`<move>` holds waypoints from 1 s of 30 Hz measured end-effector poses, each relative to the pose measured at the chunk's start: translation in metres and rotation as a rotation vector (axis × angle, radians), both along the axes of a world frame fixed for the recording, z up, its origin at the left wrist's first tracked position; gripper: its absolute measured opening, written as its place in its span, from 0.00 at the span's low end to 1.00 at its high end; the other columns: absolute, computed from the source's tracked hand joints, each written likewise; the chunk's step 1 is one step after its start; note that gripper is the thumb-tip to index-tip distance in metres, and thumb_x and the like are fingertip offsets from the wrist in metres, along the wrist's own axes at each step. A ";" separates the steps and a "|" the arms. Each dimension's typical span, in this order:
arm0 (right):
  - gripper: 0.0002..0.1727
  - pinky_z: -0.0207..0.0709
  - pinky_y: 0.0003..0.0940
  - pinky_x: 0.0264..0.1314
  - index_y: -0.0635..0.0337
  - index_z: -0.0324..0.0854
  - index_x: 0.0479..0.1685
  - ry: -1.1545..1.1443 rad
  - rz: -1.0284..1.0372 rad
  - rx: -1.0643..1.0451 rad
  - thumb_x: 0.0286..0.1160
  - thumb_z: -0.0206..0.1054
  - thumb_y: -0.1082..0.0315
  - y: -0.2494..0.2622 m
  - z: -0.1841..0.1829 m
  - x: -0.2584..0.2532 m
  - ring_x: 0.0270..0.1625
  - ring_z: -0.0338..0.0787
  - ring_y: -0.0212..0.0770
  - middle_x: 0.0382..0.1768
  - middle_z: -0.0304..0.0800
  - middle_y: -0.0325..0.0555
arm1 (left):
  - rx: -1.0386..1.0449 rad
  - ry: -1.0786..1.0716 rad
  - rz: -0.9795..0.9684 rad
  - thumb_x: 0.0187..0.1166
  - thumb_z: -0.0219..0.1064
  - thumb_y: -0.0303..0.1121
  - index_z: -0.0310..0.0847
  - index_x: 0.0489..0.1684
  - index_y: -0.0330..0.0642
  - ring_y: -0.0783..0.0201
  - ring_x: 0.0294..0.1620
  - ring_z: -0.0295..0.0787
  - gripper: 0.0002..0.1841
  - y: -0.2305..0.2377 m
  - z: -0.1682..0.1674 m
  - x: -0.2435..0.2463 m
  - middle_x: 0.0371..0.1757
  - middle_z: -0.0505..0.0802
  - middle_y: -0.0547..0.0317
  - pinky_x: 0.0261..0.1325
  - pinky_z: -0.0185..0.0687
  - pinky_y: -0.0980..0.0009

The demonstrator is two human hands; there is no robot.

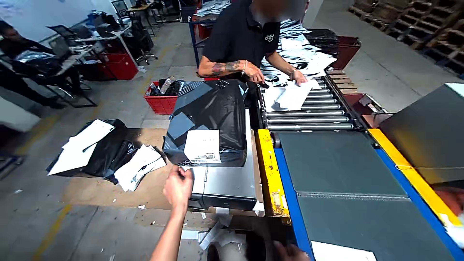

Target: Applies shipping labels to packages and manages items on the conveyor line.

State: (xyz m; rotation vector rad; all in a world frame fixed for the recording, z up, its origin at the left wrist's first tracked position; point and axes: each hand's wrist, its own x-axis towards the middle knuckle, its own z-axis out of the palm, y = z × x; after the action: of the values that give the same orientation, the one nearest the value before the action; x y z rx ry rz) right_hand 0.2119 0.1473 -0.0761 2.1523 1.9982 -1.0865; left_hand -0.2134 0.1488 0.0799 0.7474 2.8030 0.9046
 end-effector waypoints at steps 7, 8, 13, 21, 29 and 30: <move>0.15 0.87 0.36 0.31 0.64 0.92 0.46 0.780 -0.200 -0.189 0.74 0.78 0.60 -0.026 -0.004 -0.218 0.26 0.91 0.37 0.31 0.96 0.45 | -0.029 -0.039 -0.054 0.80 0.64 0.43 0.82 0.36 0.43 0.42 0.41 0.89 0.13 -0.005 0.002 -0.002 0.38 0.91 0.46 0.41 0.76 0.37; 0.14 0.85 0.34 0.29 0.64 0.92 0.47 0.786 -0.278 -0.229 0.75 0.78 0.61 -0.022 0.005 -0.228 0.25 0.90 0.37 0.32 0.96 0.45 | -0.034 -0.038 -0.056 0.79 0.64 0.44 0.83 0.36 0.43 0.43 0.42 0.89 0.13 -0.005 0.002 -0.002 0.39 0.91 0.47 0.41 0.77 0.38; 0.13 0.75 0.28 0.18 0.65 0.92 0.42 0.785 -0.564 -0.278 0.75 0.79 0.62 -0.011 0.031 -0.247 0.18 0.86 0.33 0.27 0.96 0.45 | -0.026 -0.035 -0.082 0.79 0.65 0.43 0.82 0.37 0.43 0.43 0.43 0.89 0.13 -0.006 0.000 -0.003 0.40 0.90 0.47 0.42 0.77 0.39; 0.14 0.85 0.37 0.29 0.68 0.87 0.28 0.750 -0.510 -0.159 0.76 0.76 0.66 -0.014 0.037 -0.219 0.21 0.89 0.38 0.21 0.91 0.47 | 0.049 0.013 -0.124 0.79 0.64 0.46 0.83 0.38 0.38 0.35 0.40 0.88 0.17 -0.003 -0.008 -0.001 0.34 0.89 0.40 0.40 0.74 0.29; 0.20 0.85 0.53 0.41 0.69 0.89 0.32 0.403 -0.776 0.308 0.81 0.71 0.57 0.168 -0.010 0.086 0.29 0.91 0.47 0.28 0.93 0.51 | 0.176 0.007 -0.169 0.80 0.61 0.37 0.78 0.38 0.27 0.58 0.35 0.79 0.16 0.006 -0.033 -0.012 0.32 0.83 0.46 0.43 0.75 0.55; 0.20 0.84 0.53 0.39 0.68 0.88 0.31 0.379 -0.803 0.368 0.81 0.72 0.56 0.200 -0.016 0.110 0.28 0.89 0.47 0.27 0.93 0.51 | 0.188 0.013 -0.166 0.79 0.61 0.36 0.78 0.35 0.27 0.61 0.35 0.77 0.15 0.007 -0.035 -0.014 0.31 0.82 0.48 0.43 0.75 0.58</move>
State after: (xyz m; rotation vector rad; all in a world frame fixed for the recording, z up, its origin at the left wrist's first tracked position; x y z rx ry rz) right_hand 0.3217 0.3473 -0.0925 3.3232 1.5188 -1.3474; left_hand -0.2275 0.1553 0.0445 0.9972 2.6422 1.1459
